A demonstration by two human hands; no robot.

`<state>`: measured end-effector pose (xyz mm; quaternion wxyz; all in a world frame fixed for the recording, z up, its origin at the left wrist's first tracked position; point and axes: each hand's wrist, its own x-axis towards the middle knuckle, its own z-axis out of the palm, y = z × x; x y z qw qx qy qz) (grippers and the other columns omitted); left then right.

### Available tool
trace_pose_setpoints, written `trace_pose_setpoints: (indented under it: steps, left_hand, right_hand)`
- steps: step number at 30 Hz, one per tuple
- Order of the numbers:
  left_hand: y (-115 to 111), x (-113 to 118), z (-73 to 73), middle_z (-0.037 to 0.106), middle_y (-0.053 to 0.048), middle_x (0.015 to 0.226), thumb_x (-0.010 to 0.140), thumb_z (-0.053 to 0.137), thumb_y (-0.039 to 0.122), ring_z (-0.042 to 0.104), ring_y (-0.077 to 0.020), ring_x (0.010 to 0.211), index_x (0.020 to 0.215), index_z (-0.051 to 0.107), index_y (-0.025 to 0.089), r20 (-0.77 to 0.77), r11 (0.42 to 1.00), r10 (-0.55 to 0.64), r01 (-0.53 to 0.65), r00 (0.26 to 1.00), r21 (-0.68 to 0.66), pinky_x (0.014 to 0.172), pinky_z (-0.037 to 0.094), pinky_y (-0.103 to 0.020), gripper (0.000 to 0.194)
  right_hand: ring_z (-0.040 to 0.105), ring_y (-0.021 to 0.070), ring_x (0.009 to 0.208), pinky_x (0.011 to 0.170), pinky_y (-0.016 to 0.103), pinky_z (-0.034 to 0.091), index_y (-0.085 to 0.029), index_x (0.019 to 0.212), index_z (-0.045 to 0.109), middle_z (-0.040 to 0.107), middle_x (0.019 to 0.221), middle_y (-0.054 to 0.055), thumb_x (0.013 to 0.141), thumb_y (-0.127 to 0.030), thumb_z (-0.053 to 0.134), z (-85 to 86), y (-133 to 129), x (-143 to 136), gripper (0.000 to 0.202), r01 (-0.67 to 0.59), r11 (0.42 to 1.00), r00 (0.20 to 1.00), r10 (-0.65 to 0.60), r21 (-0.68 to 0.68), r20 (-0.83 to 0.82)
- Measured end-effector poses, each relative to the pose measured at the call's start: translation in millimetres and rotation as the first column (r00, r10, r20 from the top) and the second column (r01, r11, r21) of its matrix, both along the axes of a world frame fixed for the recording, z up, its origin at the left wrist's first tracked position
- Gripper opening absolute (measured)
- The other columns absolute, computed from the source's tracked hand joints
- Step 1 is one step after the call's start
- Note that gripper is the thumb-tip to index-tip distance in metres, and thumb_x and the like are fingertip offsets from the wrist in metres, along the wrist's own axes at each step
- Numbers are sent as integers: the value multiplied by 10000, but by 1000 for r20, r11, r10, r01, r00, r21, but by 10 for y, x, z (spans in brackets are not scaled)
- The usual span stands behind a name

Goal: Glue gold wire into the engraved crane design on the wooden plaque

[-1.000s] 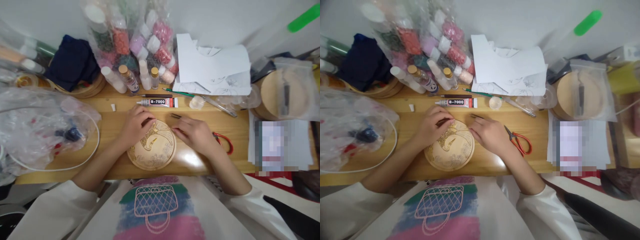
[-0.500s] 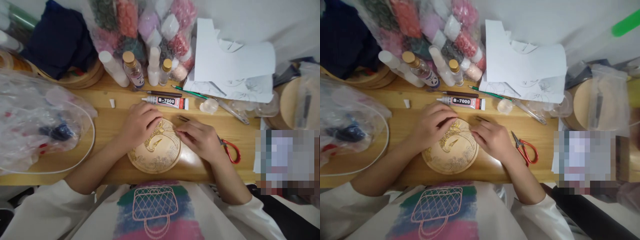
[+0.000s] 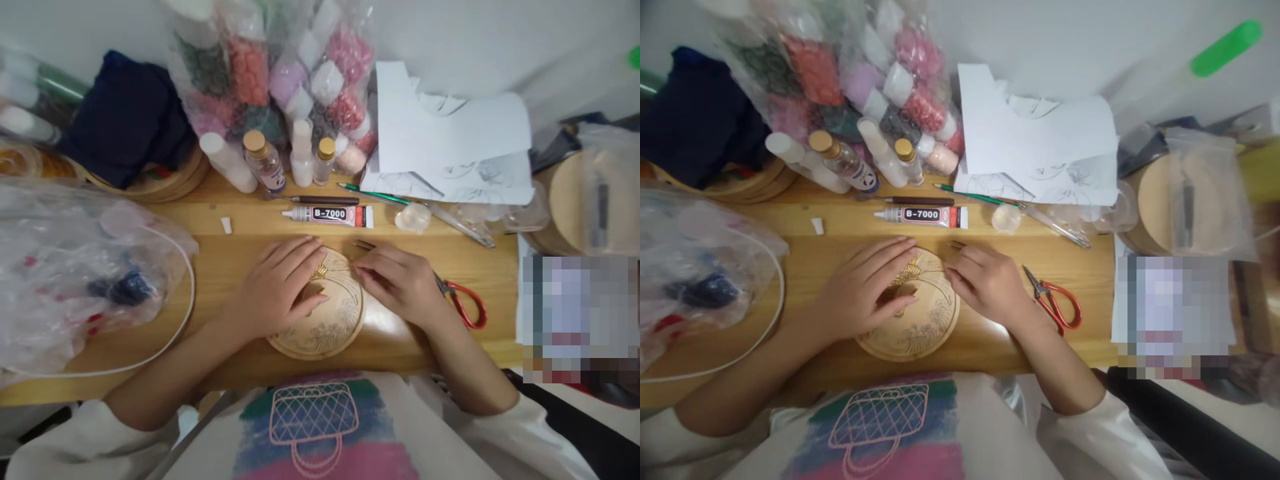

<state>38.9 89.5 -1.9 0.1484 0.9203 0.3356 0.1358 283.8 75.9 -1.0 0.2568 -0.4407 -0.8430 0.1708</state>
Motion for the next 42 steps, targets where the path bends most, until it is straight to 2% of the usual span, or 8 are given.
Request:
trace_pose_setpoints:
  steps: [6, 14, 31, 42]
  left_hand:
    - [-56, 19, -12, 505, -240, 1413, 940, 492, 440, 465, -346, 1326, 1346, 462, 25, -2, 1000, -8, 8, 1000, 14, 1057, 424, -506, 581]
    - [-47, 6, -43, 536, -231, 1389, 946, 496, 423, 483, -332, 1320, 1303, 505, 38, 6, 998, -47, 47, 999, 32, 1057, 445, -498, 525]
    - [-35, 4, -2, 525, -229, 1407, 951, 514, 365, 478, -336, 1340, 1223, 571, 46, -7, 998, -62, 62, 998, 16, 1063, 450, -502, 423]
    - [-28, -2, 1, 526, -231, 1406, 956, 502, 368, 481, -340, 1338, 1221, 576, 43, -18, 997, -70, 70, 997, 17, 1057, 458, -510, 426]
  right_hand:
    - [655, 140, 694, 616, 235, 508, -158, 908, 648, 696, 782, 44, 922, -176, 551, -10, -1, 0, 100, -53, 998, 999, 53, 20, -3]
    - [656, 141, 697, 614, 239, 509, -168, 907, 652, 704, 791, 40, 922, -189, 555, -52, -8, -14, 101, -61, 995, 998, 59, 83, 25]
    - [690, 159, 731, 631, 260, 554, -151, 987, 684, 724, 817, 58, 922, -206, 581, -63, -6, -36, 133, -69, 983, 996, 59, 169, 66]
    - [685, 155, 749, 650, 256, 544, -160, 1025, 701, 721, 838, 58, 933, -209, 562, -74, -11, -27, 174, -72, 989, 995, 63, 129, 70]
